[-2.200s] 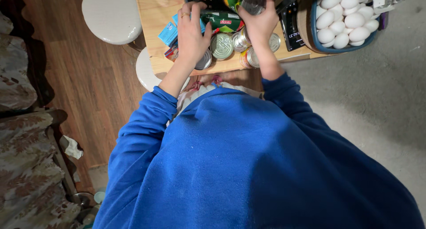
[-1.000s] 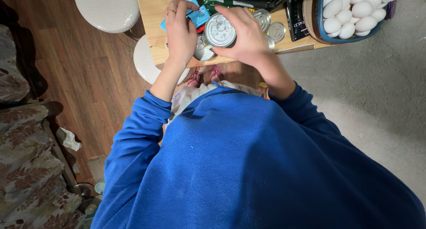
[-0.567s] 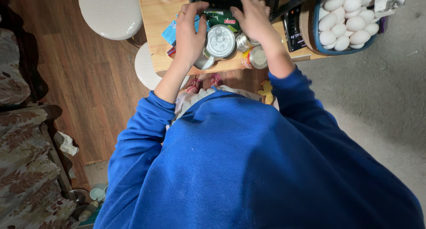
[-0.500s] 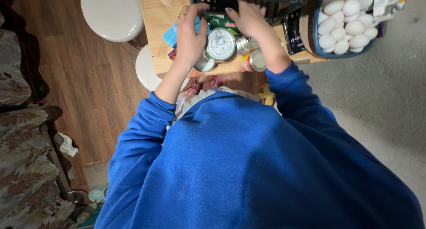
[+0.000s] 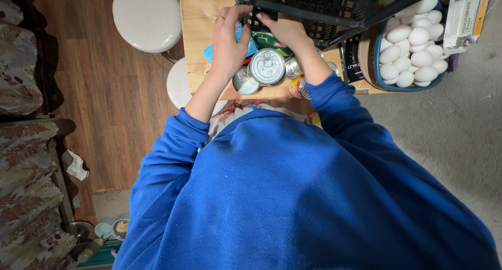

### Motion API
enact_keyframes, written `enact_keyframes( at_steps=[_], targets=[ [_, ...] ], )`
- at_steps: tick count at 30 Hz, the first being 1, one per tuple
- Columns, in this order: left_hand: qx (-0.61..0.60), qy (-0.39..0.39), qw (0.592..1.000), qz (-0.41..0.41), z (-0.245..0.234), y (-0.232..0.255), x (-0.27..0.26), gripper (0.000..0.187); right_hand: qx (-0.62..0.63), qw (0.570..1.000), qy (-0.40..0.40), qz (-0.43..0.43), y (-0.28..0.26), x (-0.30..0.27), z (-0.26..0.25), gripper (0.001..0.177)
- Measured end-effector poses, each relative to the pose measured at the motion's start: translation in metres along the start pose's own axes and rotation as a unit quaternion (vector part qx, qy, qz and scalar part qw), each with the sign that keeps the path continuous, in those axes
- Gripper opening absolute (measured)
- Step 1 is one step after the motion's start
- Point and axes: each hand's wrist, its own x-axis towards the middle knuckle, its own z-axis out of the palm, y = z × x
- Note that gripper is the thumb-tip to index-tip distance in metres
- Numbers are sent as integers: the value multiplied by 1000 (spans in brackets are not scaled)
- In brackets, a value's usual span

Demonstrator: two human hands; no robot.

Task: The person repeatedly picks up canned goods and small boxes from a black crate and places them onto a wooden table. The person handles the items one at a time, moving them from the crate to the table surface.

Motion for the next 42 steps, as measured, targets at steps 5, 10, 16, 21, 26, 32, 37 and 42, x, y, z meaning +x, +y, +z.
enact_keyframes(
  at_steps=[5, 10, 16, 21, 26, 32, 37, 42],
  targets=[
    [8, 8, 1000, 4, -2, 3, 2, 34, -138, 990, 28, 30, 33, 33, 39, 48],
    [7, 7, 1000, 5, -2, 6, 2, 35, -136, 983, 123, -1, 57, 48, 48, 46],
    [0, 7, 1000, 4, -2, 3, -1, 38, 17, 1000, 13, 20, 51, 54, 47, 61],
    [24, -12, 999, 32, -3, 2, -4, 58, 15, 999, 49, 5, 59, 72, 56, 62],
    [48, -28, 998, 31, 4, -1, -1, 71, 45, 995, 68, -54, 63, 72, 57, 57],
    [140, -45, 989, 28, 14, -6, 0, 68, 95, 993, 63, 7, 33, 24, 23, 48],
    [82, 54, 995, -32, 20, -3, 5, 41, -19, 988, 105, 109, -12, -16, -16, 54],
    [90, 130, 987, 19, 19, -10, 17, 48, -20, 979, 145, 141, -41, -44, -39, 54]
  ],
)
